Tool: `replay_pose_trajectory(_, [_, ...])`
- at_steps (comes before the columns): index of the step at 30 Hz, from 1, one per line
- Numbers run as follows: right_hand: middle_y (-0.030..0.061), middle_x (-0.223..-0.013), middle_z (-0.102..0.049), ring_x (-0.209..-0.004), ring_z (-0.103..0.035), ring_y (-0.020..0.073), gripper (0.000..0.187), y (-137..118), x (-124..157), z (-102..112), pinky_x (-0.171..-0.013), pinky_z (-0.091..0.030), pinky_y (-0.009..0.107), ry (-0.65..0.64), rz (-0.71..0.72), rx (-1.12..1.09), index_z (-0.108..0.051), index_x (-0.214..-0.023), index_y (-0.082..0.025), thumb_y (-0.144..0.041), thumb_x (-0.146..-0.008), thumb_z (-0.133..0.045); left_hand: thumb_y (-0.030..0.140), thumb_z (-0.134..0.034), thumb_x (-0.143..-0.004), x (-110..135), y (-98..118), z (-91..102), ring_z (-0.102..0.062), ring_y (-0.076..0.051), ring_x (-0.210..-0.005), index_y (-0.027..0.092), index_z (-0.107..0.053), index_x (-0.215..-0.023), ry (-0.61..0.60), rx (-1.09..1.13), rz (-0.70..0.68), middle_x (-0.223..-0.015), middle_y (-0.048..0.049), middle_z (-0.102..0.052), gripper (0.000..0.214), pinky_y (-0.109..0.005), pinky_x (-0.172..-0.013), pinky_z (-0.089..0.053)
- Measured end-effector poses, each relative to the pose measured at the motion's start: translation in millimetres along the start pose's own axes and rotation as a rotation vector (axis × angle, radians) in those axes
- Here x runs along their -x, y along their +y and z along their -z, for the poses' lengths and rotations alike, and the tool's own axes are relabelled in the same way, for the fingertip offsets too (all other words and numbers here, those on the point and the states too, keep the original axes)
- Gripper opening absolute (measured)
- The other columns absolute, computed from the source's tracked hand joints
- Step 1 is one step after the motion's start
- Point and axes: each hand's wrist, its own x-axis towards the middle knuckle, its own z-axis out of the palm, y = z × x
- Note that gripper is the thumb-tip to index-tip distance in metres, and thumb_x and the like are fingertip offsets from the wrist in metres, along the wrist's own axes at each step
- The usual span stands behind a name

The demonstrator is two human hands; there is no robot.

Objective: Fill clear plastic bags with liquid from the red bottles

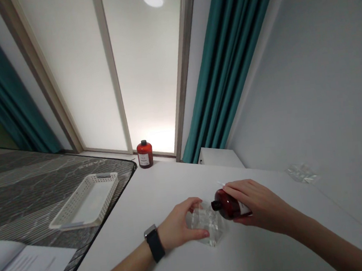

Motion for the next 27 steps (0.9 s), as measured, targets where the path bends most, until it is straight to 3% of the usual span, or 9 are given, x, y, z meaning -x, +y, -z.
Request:
replay_pose_trajectory(11, [0.0137, -0.130, -0.060, -0.113, -0.058, 0.0323, 0.072, 2.3, -0.7, 1.5, -0.094, -0.046, 0.047, 0.013, 0.034, 0.011, -0.044, -0.138, -0.025, -0.023, -0.074, -0.077, 0.030, -0.085, -0.064, 0.4, 0.1, 0.2, -0.062, -0.024, -0.098, 0.017, -0.052, -0.123, 0.001, 0.026, -0.016, -0.112, -0.0075, -0.067, 0.069, -0.039, -0.091, -0.048])
replay_pose_trajectory(20, [0.0150, -0.120, -0.065, -0.104, -0.063, 0.0294, 0.067, -0.6, -5.0, 5.8, -0.086, -0.050, 0.043, 0.131, 0.142, 0.130, -0.049, -0.131, -0.017, -0.028, -0.072, -0.080, 0.031, -0.086, -0.064, 0.1, -1.8, 0.1, -0.062, -0.025, -0.099, 0.017, -0.052, -0.124, -0.004, 0.032, -0.015, -0.113, -0.0082, -0.067, 0.070, -0.039, -0.091, -0.048])
replay_pose_trajectory(27, [0.0150, -0.120, -0.066, -0.104, -0.063, 0.0293, 0.072, 0.7, -6.2, 7.0, -0.086, -0.049, 0.041, 0.140, 0.178, 0.178, -0.050, -0.129, -0.016, -0.029, -0.068, -0.085, 0.031, -0.087, -0.063, 0.2, -0.7, 0.1, -0.061, -0.025, -0.099, 0.017, -0.053, -0.124, -0.002, 0.011, -0.002, -0.112, -0.0083, -0.067, 0.072, -0.039, -0.092, -0.047])
